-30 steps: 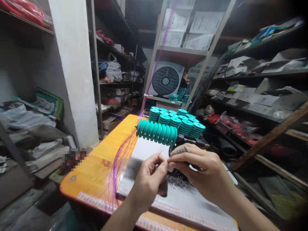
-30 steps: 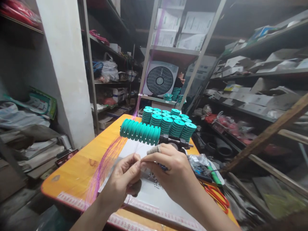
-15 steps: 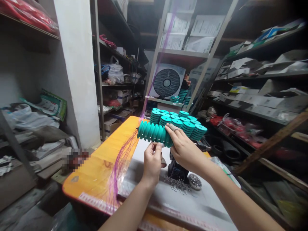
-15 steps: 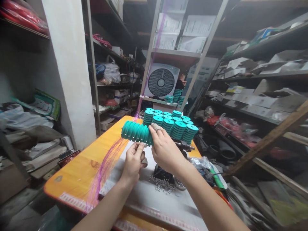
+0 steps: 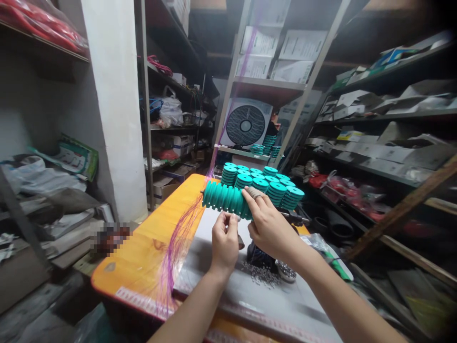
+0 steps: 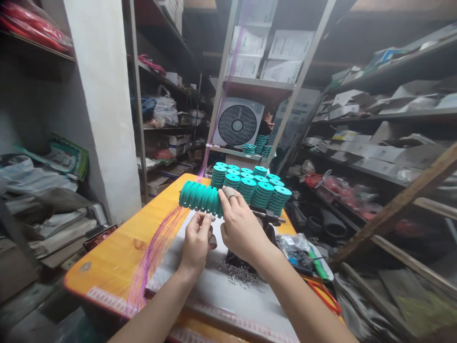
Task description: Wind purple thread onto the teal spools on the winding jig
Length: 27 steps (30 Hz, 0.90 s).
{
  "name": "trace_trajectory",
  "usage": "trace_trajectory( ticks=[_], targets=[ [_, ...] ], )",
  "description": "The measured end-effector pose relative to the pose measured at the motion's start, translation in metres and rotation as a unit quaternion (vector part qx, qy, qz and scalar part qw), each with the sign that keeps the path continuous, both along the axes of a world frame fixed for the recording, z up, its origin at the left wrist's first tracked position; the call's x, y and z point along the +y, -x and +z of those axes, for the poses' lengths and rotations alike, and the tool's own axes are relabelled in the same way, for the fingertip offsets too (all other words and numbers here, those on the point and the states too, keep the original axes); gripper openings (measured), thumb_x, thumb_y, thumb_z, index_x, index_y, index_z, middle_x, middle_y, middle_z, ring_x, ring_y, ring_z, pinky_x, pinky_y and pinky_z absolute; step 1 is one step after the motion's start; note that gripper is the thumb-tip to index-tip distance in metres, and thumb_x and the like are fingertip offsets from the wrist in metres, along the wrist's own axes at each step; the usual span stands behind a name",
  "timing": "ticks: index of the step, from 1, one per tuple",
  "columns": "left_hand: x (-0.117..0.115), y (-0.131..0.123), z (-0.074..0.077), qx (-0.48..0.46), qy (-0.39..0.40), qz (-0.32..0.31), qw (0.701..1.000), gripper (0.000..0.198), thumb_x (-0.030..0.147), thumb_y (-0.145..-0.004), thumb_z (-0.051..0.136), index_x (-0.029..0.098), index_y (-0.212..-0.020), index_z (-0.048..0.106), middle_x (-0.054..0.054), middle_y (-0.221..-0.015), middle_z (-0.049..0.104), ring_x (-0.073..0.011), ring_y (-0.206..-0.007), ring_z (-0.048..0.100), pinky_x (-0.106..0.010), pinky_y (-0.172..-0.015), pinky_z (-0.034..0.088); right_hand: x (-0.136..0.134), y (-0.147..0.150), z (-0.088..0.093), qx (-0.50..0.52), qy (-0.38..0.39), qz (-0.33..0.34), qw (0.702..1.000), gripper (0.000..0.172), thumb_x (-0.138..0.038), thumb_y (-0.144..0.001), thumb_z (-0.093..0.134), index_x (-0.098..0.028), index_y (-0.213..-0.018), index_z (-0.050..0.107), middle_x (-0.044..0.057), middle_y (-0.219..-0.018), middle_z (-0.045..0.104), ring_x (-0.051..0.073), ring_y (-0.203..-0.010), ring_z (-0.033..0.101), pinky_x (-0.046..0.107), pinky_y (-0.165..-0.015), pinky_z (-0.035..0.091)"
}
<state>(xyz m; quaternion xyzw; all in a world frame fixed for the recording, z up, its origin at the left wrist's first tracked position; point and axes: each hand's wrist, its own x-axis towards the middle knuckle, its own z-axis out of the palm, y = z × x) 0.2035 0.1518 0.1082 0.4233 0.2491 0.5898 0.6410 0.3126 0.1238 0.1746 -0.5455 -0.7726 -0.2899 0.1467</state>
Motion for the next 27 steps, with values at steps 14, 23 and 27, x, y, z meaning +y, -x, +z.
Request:
trace_trajectory(
  ticks=[14, 23, 27],
  targets=[
    [0.005, -0.01, 0.0, -0.05, 0.056, -0.038, 0.996, 0.026, 0.04, -0.076, 0.063, 0.02, -0.078, 0.046, 0.012, -0.051, 0.029, -0.0024, -0.037, 0.024, -0.015, -0.036, 0.019, -0.003, 0.003, 0.007, 0.083, 0.038, 0.014, 0.996, 0.066, -0.015, -0.078, 0.047, -0.006, -0.141, 0.034, 0.019, -0.137, 0.046, 0.03, -0.131, 0.038, 0.052, -0.11, 0.034],
    [0.007, -0.01, 0.004, -0.062, 0.07, -0.053, 0.994, 0.022, 0.033, -0.077, 0.06, 0.02, -0.077, 0.043, 0.011, -0.054, 0.028, -0.0011, -0.037, 0.023, -0.014, -0.035, 0.016, 0.016, 0.002, 0.021, 0.077, 0.079, -0.026, 0.994, 0.059, -0.032, -0.088, 0.054, -0.009, -0.14, 0.039, 0.02, -0.133, 0.051, 0.03, -0.127, 0.044, 0.045, -0.103, 0.041],
    [0.009, -0.01, 0.002, -0.06, 0.072, -0.058, 0.994, 0.025, 0.036, -0.077, 0.061, 0.02, -0.074, 0.041, 0.012, -0.053, 0.025, -0.0012, -0.037, 0.02, -0.014, -0.035, 0.015, 0.02, 0.006, 0.024, 0.055, 0.082, -0.033, 0.995, 0.06, -0.027, -0.085, 0.057, -0.006, -0.139, 0.04, 0.022, -0.123, 0.056, 0.033, -0.116, 0.051, 0.047, -0.095, 0.045]
  ],
)
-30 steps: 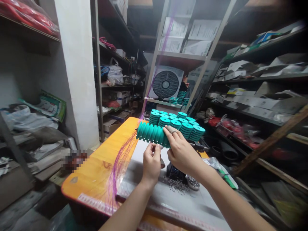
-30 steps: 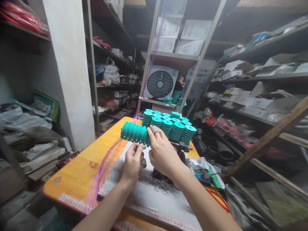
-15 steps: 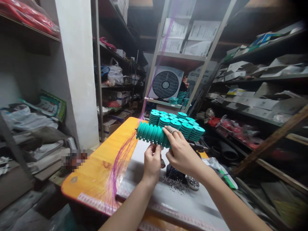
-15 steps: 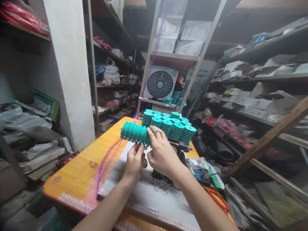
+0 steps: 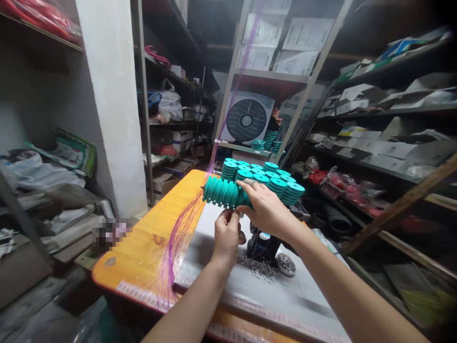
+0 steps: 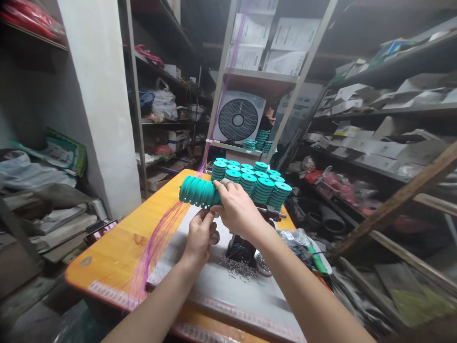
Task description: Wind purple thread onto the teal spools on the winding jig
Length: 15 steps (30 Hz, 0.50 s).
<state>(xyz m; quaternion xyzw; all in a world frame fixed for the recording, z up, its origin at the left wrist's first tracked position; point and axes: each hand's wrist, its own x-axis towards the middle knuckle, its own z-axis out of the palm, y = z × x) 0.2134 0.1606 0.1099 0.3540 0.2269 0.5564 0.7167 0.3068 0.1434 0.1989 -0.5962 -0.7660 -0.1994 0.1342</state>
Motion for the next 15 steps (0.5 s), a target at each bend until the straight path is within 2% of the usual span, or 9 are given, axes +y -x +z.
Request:
trace_trajectory(
  ticks=[6, 10, 13, 15],
  targets=[
    [-0.002, 0.004, -0.008, -0.004, -0.028, -0.016, 0.999, 0.032, 0.048, -0.08, 0.059, 0.02, -0.076, 0.044, 0.012, -0.053, 0.021, -0.0027, -0.04, 0.018, -0.013, -0.036, 0.02, 0.001, 0.004, 0.005, -0.006, -0.007, -0.004, 1.0, 0.059, -0.023, -0.083, 0.058, -0.006, -0.137, 0.041, 0.021, -0.123, 0.057, 0.033, -0.113, 0.052, 0.047, -0.091, 0.047],
    [-0.012, 0.021, -0.011, 0.018, -0.06, -0.023, 0.998, 0.037, 0.054, -0.086, 0.048, 0.018, -0.087, 0.053, 0.006, -0.063, 0.041, -0.0039, -0.042, 0.028, -0.017, -0.038, 0.032, -0.004, 0.0, -0.001, 0.002, -0.023, 0.014, 1.0, 0.059, -0.029, -0.085, 0.059, -0.007, -0.138, 0.041, 0.019, -0.129, 0.054, 0.031, -0.119, 0.049, 0.046, -0.098, 0.045],
    [-0.021, 0.041, -0.01, 0.078, -0.099, 0.002, 0.992, 0.035, 0.049, -0.09, 0.044, 0.016, -0.09, 0.058, -0.001, -0.077, 0.055, -0.0076, -0.053, 0.044, -0.024, -0.054, 0.045, -0.021, 0.005, -0.012, 0.03, -0.074, 0.036, 0.996, 0.048, -0.029, -0.089, 0.054, -0.01, -0.133, 0.046, 0.016, -0.134, 0.05, 0.028, -0.128, 0.039, 0.046, -0.105, 0.039],
    [-0.029, 0.055, -0.007, 0.125, -0.128, 0.021, 0.984, 0.033, 0.045, -0.092, 0.044, 0.016, -0.086, 0.059, -0.003, -0.083, 0.058, -0.0116, -0.067, 0.052, -0.027, -0.07, 0.047, -0.036, 0.014, -0.019, 0.079, -0.116, 0.062, 0.988, 0.035, -0.027, -0.091, 0.051, -0.014, -0.123, 0.056, 0.014, -0.131, 0.053, 0.028, -0.129, 0.038, 0.049, -0.105, 0.038]
  ],
)
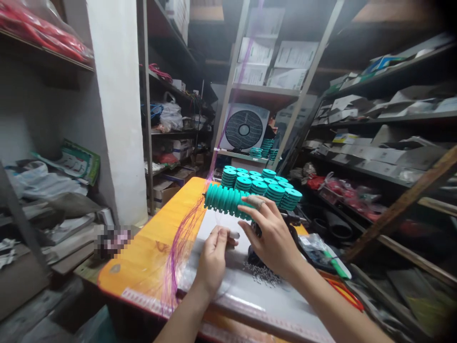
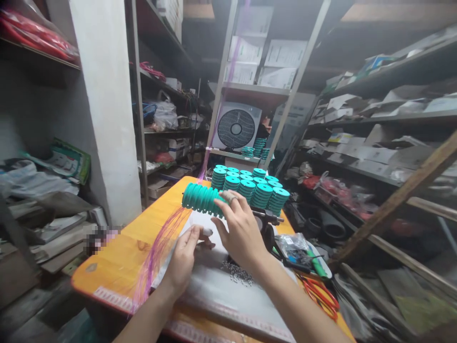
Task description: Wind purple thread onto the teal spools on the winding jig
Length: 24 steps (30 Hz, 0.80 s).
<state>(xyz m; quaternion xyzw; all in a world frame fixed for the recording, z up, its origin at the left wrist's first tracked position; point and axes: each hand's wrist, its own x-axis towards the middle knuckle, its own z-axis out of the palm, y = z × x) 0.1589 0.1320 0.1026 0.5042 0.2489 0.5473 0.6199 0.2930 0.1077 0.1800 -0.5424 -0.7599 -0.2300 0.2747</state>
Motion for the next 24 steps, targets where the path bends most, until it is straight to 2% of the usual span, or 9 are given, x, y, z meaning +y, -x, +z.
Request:
trace_trajectory(
  ticks=[3, 6, 8, 10, 12, 14, 17, 21, 24],
  targets=[
    [-0.012, 0.015, 0.009, 0.038, -0.04, -0.008, 0.998, 0.03, 0.042, -0.092, 0.045, 0.019, -0.082, 0.061, -0.003, -0.083, 0.059, -0.0158, -0.082, 0.053, -0.029, -0.082, 0.042, -0.021, 0.014, -0.001, 0.11, 0.018, 0.06, 0.992, 0.022, -0.026, -0.091, 0.052, -0.02, -0.107, 0.066, 0.01, -0.118, 0.062, 0.025, -0.118, 0.049, 0.049, -0.1, 0.043],
    [-0.024, 0.021, 0.02, 0.041, -0.029, -0.07, 0.996, 0.033, 0.045, -0.091, 0.046, 0.019, -0.076, 0.061, -0.003, -0.076, 0.056, -0.0165, -0.078, 0.051, -0.027, -0.073, 0.041, -0.034, 0.021, 0.008, 0.235, 0.112, 0.119, 0.958, 0.019, -0.028, -0.09, 0.054, -0.024, -0.099, 0.07, 0.007, -0.114, 0.065, 0.022, -0.114, 0.055, 0.046, -0.099, 0.046],
    [-0.03, 0.022, 0.027, 0.031, -0.013, -0.126, 0.991, 0.038, 0.048, -0.09, 0.046, 0.018, -0.07, 0.058, -0.002, -0.07, 0.053, -0.0153, -0.071, 0.048, -0.027, -0.067, 0.039, -0.037, 0.022, 0.015, 0.322, 0.197, 0.151, 0.914, 0.019, -0.033, -0.089, 0.056, -0.024, -0.095, 0.072, 0.007, -0.117, 0.063, 0.021, -0.106, 0.061, 0.04, -0.088, 0.055],
    [-0.035, 0.022, 0.031, 0.01, -0.012, -0.182, 0.983, 0.04, 0.049, -0.09, 0.046, 0.017, -0.067, 0.054, -0.001, -0.065, 0.048, -0.0139, -0.066, 0.045, -0.026, -0.064, 0.038, -0.039, 0.021, 0.019, 0.41, 0.302, 0.181, 0.841, 0.023, -0.04, -0.086, 0.06, -0.021, -0.091, 0.072, 0.009, -0.122, 0.059, 0.019, -0.08, 0.069, 0.033, -0.061, 0.061],
    [-0.037, 0.022, 0.032, -0.005, -0.021, -0.227, 0.974, 0.037, 0.049, -0.09, 0.045, 0.018, -0.072, 0.054, 0.001, -0.063, 0.043, -0.013, -0.064, 0.043, -0.027, -0.064, 0.039, -0.039, 0.02, 0.018, 0.475, 0.378, 0.204, 0.768, 0.029, -0.045, -0.081, 0.064, -0.017, -0.085, 0.071, 0.01, -0.124, 0.056, 0.014, -0.056, 0.067, 0.029, -0.041, 0.057],
    [-0.038, 0.024, 0.031, 0.005, -0.035, -0.237, 0.971, 0.035, 0.048, -0.092, 0.043, 0.018, -0.077, 0.054, 0.002, -0.063, 0.042, -0.0128, -0.063, 0.043, -0.028, -0.065, 0.04, -0.039, 0.019, 0.016, 0.503, 0.401, 0.216, 0.734, 0.031, -0.046, -0.078, 0.067, -0.015, -0.082, 0.069, 0.01, -0.121, 0.057, 0.013, -0.048, 0.065, 0.03, -0.038, 0.055],
    [-0.037, 0.026, 0.029, 0.046, -0.065, -0.21, 0.974, 0.037, 0.047, -0.093, 0.04, 0.018, -0.072, 0.05, 0.001, -0.064, 0.043, -0.0137, -0.065, 0.046, -0.029, -0.066, 0.042, -0.039, 0.02, 0.014, 0.487, 0.369, 0.209, 0.764, 0.028, -0.045, -0.08, 0.065, -0.017, -0.081, 0.069, 0.008, -0.115, 0.059, 0.015, -0.055, 0.066, 0.031, -0.043, 0.057],
    [-0.036, 0.026, 0.028, 0.053, -0.067, -0.164, 0.983, 0.036, 0.047, -0.094, 0.038, 0.02, -0.071, 0.047, 0.002, -0.062, 0.038, -0.0122, -0.06, 0.042, -0.027, -0.06, 0.042, -0.04, 0.023, 0.015, 0.352, 0.188, 0.161, 0.903, 0.018, -0.033, -0.086, 0.061, -0.021, -0.077, 0.07, 0.005, -0.098, 0.066, 0.018, -0.092, 0.064, 0.034, -0.079, 0.053],
    [-0.034, 0.023, 0.027, 0.032, -0.042, -0.138, 0.989, 0.034, 0.048, -0.093, 0.038, 0.021, -0.075, 0.047, 0.005, -0.059, 0.031, -0.0103, -0.053, 0.039, -0.025, -0.053, 0.041, -0.039, 0.026, 0.014, 0.274, 0.092, 0.139, 0.947, 0.015, -0.025, -0.088, 0.059, -0.021, -0.077, 0.068, 0.003, -0.092, 0.067, 0.016, -0.091, 0.061, 0.033, -0.081, 0.047]
  ],
)
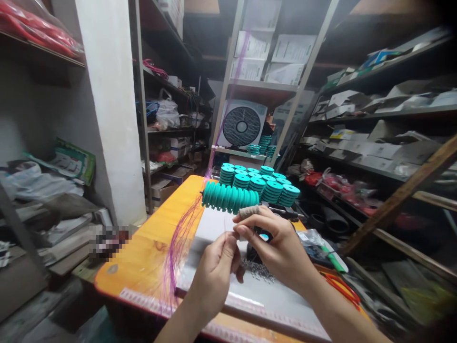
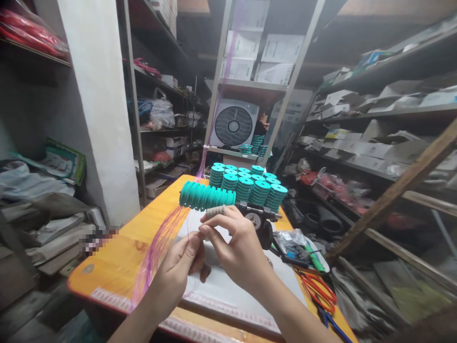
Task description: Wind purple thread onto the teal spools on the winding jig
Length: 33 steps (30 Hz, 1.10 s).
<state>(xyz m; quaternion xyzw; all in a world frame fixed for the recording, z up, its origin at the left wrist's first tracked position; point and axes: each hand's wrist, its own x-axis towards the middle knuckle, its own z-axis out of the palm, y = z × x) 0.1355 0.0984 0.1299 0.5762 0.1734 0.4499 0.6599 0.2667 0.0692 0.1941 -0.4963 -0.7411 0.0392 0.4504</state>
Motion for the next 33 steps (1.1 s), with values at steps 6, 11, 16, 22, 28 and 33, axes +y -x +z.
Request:
trace_trajectory(
  ticks=[6, 11, 16, 22, 28, 33],
  targets=[
    [0.001, -0.002, 0.0, -0.001, 0.041, 0.027, 0.999, 0.029, 0.05, -0.092, 0.041, 0.023, -0.098, 0.05, 0.007, -0.058, 0.028, -0.0078, -0.046, 0.026, -0.021, -0.042, 0.031, 0.006, 0.003, -0.005, -0.012, -0.041, -0.014, 0.999, 0.014, -0.022, -0.089, 0.057, -0.021, -0.078, 0.065, 0.002, -0.09, 0.066, 0.015, -0.091, 0.058, 0.031, -0.079, 0.045],
    [0.004, -0.001, -0.003, -0.013, 0.048, 0.036, 0.998, 0.035, 0.051, -0.091, 0.042, 0.022, -0.072, 0.042, 0.007, -0.057, 0.025, -0.0067, -0.045, 0.026, -0.021, -0.042, 0.03, 0.01, 0.004, -0.01, 0.04, -0.011, 0.007, 0.999, 0.013, -0.027, -0.09, 0.057, -0.022, -0.083, 0.067, 0.003, -0.095, 0.065, 0.016, -0.094, 0.059, 0.032, -0.083, 0.046],
    [0.006, 0.0, -0.005, -0.028, 0.063, 0.038, 0.997, 0.035, 0.052, -0.091, 0.043, 0.022, -0.073, 0.043, 0.008, -0.056, 0.024, -0.0065, -0.044, 0.024, -0.02, -0.041, 0.03, 0.012, 0.006, -0.013, 0.083, 0.041, 0.055, 0.994, 0.012, -0.03, -0.089, 0.059, -0.027, -0.091, 0.07, 0.002, -0.108, 0.064, 0.017, -0.105, 0.058, 0.034, -0.092, 0.046],
    [0.015, 0.001, -0.015, -0.018, 0.048, 0.073, 0.996, 0.037, 0.053, -0.091, 0.041, 0.022, -0.071, 0.039, 0.008, -0.055, 0.025, -0.0066, -0.043, 0.026, -0.021, -0.041, 0.03, 0.01, -0.002, -0.016, -0.08, 0.005, 0.029, 0.996, 0.027, -0.019, -0.094, 0.046, -0.028, -0.113, 0.063, 0.003, -0.106, 0.065, 0.018, -0.1, 0.054, 0.038, -0.086, 0.044],
    [0.025, 0.002, -0.038, 0.054, 0.007, 0.129, 0.99, 0.039, 0.054, -0.091, 0.038, 0.021, -0.071, 0.043, 0.006, -0.055, 0.032, -0.0077, -0.045, 0.032, -0.022, -0.042, 0.027, 0.01, -0.016, -0.037, -0.235, -0.032, -0.009, 0.971, 0.024, -0.017, -0.094, 0.047, -0.024, -0.109, 0.064, 0.003, -0.077, 0.062, 0.018, -0.078, 0.05, 0.035, -0.072, 0.04],
    [0.03, 0.007, -0.041, 0.061, -0.002, 0.181, 0.981, 0.037, 0.052, -0.092, 0.037, 0.02, -0.08, 0.051, 0.003, -0.062, 0.046, -0.0103, -0.049, 0.042, -0.023, -0.047, 0.035, 0.004, -0.02, -0.042, -0.312, -0.014, 0.028, 0.949, 0.025, -0.01, -0.091, 0.046, -0.022, -0.098, 0.067, 0.004, -0.083, 0.064, 0.018, -0.083, 0.053, 0.035, -0.079, 0.041]
  ],
)
